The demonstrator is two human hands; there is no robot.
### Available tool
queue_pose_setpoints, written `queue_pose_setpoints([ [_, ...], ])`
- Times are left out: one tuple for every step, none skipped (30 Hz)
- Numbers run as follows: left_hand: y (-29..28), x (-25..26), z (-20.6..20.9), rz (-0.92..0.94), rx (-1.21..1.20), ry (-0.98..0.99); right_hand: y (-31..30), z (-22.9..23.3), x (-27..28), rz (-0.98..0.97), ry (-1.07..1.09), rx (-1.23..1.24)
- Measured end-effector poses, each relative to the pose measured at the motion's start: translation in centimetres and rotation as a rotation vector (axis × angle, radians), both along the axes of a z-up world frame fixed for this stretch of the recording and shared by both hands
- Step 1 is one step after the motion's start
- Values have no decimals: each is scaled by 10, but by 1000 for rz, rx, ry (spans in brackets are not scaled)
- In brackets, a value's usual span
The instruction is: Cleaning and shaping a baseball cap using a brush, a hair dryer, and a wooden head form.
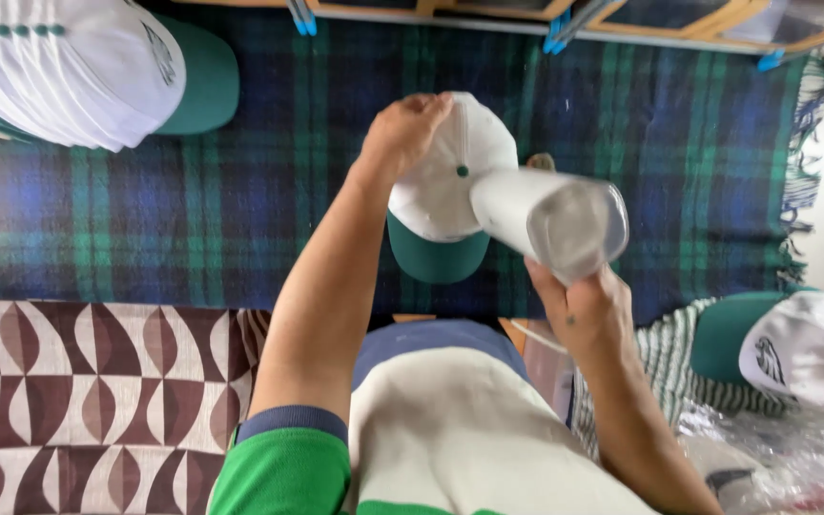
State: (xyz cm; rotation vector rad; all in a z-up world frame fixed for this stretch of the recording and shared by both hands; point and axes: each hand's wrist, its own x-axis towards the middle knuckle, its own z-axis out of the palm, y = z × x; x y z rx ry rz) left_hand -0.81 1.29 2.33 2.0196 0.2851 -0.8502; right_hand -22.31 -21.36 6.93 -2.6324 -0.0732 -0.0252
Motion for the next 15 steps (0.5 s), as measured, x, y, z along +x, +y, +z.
queue_pose_setpoints([
  [-1,9,0,7,2,-22,-5,-6,7,7,-22,2],
  [-1,6,-4,-16,8,-16,-8,-11,4,-15,-1,-52],
  [-1,4,-9,-39,14,-10,-11,-17,0,-37,21,-106],
  [-1,0,-9,-46,13,2,-6,-9,9,-43,34,-107],
  [-1,-3,-10,-49,2,-29,-2,0,19,-48,59,-100],
  [-1,1,-8,-48,-8,-78,1,8,36,-51,67,-92],
  [-2,1,-9,-52,-9,-82,2,9,38,-54,62,-93],
  [-2,1,-10,-64,3,-90,3,11,40,-88,89,-65],
  [-2,1,-11,-77,14,-98,5,13,43,-121,116,-36],
  [-3,-1,-11,-79,12,-94,3,6,32,-123,120,-38],
  [-4,-2,-11,-59,6,-85,1,-2,21,-142,91,-12],
  [-3,-1,-11,-35,2,-80,1,-10,12,-157,58,16],
  [-2,-2,-9,-34,2,-80,0,-27,-2,-156,58,16],
  [-3,-1,-8,-28,12,-68,-1,-44,-17,-215,36,59],
  [-4,-1,-6,-22,22,-56,-3,-61,-31,-273,15,102],
])
